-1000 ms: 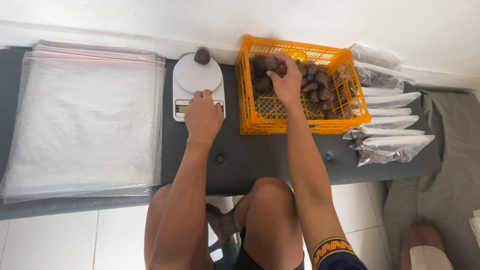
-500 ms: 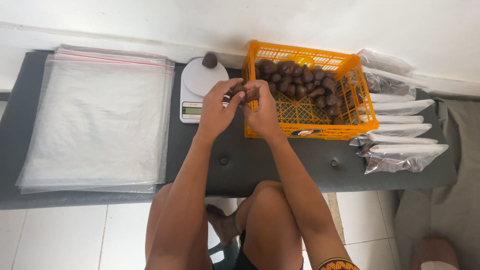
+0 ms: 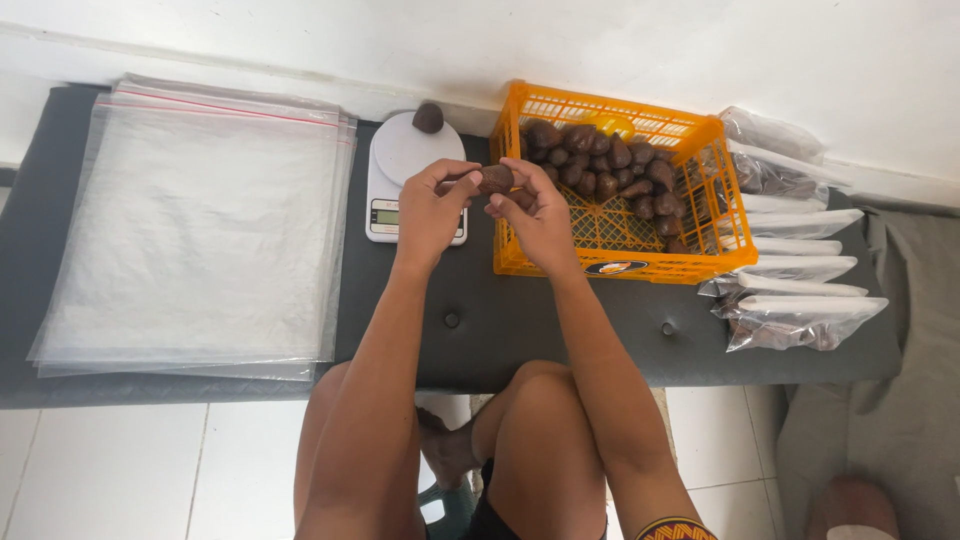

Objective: Weighing snake fruits on a digital scale and then placing them into plastic zip-lock bags for packaging.

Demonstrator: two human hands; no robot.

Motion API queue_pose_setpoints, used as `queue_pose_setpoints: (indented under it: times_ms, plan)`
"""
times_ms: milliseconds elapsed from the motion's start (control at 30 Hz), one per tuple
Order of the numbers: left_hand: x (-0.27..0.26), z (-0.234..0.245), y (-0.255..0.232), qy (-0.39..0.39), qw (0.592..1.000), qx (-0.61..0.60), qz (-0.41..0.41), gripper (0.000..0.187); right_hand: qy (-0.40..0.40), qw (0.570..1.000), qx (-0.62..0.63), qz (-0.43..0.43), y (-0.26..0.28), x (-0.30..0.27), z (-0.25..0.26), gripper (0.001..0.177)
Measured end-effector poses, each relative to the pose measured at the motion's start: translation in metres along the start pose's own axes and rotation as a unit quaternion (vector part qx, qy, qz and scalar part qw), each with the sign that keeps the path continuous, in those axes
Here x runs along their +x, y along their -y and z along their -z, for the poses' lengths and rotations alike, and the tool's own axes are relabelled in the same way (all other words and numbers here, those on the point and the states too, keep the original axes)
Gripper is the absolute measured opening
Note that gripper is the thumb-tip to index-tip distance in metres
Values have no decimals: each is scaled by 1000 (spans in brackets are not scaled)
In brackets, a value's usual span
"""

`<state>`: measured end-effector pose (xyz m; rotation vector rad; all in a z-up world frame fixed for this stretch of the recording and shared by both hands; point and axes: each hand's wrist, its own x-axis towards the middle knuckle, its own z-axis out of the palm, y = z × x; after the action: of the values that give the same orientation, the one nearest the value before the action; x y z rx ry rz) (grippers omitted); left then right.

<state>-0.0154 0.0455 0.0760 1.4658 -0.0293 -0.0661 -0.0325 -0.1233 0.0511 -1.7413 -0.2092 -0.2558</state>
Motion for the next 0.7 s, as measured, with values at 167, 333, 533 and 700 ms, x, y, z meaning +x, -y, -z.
queue_pose_setpoints:
  times_ms: [167,333,533,700]
  plan:
    - [10,5,15,-8,999,38,27,13,-15,999,42,-23,6,9,0,33]
    - [14,12,12,-42,994,95,35,11,-14,999,24,-32,5,27,-2,19]
    - [-2,35,-29,-195,980,-12,42,25,4,990,-127,-66,14,76,-14,39]
    - [9,43,-16,-262,957,-115,47,21,62,942,-317,-92,-53,129,-26,44]
